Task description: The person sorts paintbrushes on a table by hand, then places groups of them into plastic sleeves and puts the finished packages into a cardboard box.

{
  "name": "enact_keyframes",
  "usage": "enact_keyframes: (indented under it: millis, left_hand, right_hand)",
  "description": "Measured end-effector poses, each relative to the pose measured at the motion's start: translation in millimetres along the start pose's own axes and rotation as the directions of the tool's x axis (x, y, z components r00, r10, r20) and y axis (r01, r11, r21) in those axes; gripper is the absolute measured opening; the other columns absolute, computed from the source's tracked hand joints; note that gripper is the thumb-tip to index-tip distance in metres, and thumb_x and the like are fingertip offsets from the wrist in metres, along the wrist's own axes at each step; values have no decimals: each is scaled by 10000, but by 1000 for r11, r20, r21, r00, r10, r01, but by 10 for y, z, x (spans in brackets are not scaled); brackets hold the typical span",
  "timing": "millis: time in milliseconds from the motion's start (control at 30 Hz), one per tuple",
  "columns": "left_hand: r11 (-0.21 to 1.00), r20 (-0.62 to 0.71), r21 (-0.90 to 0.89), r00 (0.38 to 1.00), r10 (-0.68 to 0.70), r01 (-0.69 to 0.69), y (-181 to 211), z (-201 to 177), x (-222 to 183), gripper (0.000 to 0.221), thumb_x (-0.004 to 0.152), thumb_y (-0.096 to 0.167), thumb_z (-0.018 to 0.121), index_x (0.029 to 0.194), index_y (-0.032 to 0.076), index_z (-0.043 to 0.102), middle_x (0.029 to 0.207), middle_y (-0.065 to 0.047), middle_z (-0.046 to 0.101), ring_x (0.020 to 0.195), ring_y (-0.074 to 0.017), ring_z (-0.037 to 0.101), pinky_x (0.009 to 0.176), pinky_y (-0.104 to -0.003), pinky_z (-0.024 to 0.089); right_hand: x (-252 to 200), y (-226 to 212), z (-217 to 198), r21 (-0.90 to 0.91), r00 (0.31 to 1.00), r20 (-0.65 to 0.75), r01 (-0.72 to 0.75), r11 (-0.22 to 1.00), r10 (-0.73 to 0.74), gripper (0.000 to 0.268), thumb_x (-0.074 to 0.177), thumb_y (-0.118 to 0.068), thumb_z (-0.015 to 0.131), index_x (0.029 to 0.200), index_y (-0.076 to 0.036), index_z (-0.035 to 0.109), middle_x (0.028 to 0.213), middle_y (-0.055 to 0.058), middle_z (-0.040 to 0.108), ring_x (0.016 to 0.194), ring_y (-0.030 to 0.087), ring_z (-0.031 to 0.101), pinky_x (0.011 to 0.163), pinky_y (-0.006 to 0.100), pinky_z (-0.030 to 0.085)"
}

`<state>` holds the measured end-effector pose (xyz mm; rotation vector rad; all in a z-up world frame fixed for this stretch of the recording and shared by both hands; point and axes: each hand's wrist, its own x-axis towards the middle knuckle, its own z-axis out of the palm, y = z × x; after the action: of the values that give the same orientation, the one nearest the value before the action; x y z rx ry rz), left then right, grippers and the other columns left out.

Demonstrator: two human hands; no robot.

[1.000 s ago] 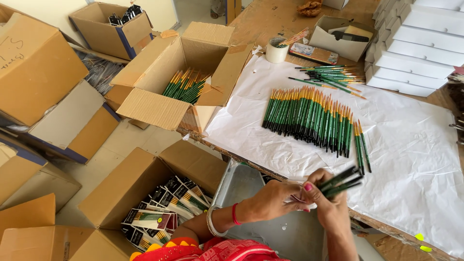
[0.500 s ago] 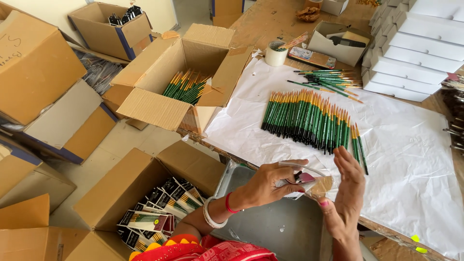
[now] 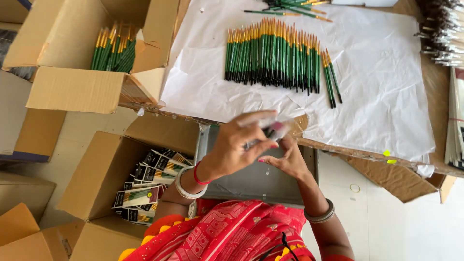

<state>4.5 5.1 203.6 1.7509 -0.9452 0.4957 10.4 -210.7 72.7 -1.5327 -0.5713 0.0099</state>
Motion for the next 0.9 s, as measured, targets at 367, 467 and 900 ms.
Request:
enact_keyframes:
  millis: [367, 467, 900]
  left_hand:
    - [908, -331, 361, 882, 336, -210, 194, -327, -465, 331, 848, 123, 845, 1115, 33, 669, 1332, -269, 515, 1326, -397, 497, 930, -594, 525]
    - [610, -477, -144, 595, 647, -779, 750, -196, -238, 173, 850, 3, 666, 699, 78, 629, 761, 3, 563, 567, -156, 695, 528, -309, 521]
    - [451, -394, 38, 401, 827, -892, 479, -432, -842, 213, 821, -60, 628, 673, 87, 587, 715, 10, 528, 559, -158, 643, 533, -320, 514]
  right_hand:
    - [-58, -153, 30, -339, 904, 241, -261, 904, 352, 497, 796, -156, 833, 1227, 3, 645, 1021, 160, 776, 874, 210, 752, 772, 357, 585]
    - [-166, -32, 18, -717, 931, 166, -113, 688, 326, 599, 796, -244, 853, 1244, 43, 579, 1051, 244, 732, 950, 405, 682, 750, 454, 533]
    - [-1183, 596, 124, -721, 636, 317, -320, 615, 703, 315, 807, -163, 821, 1090, -102, 698, 986, 78, 753, 942, 260, 728, 845, 395, 581]
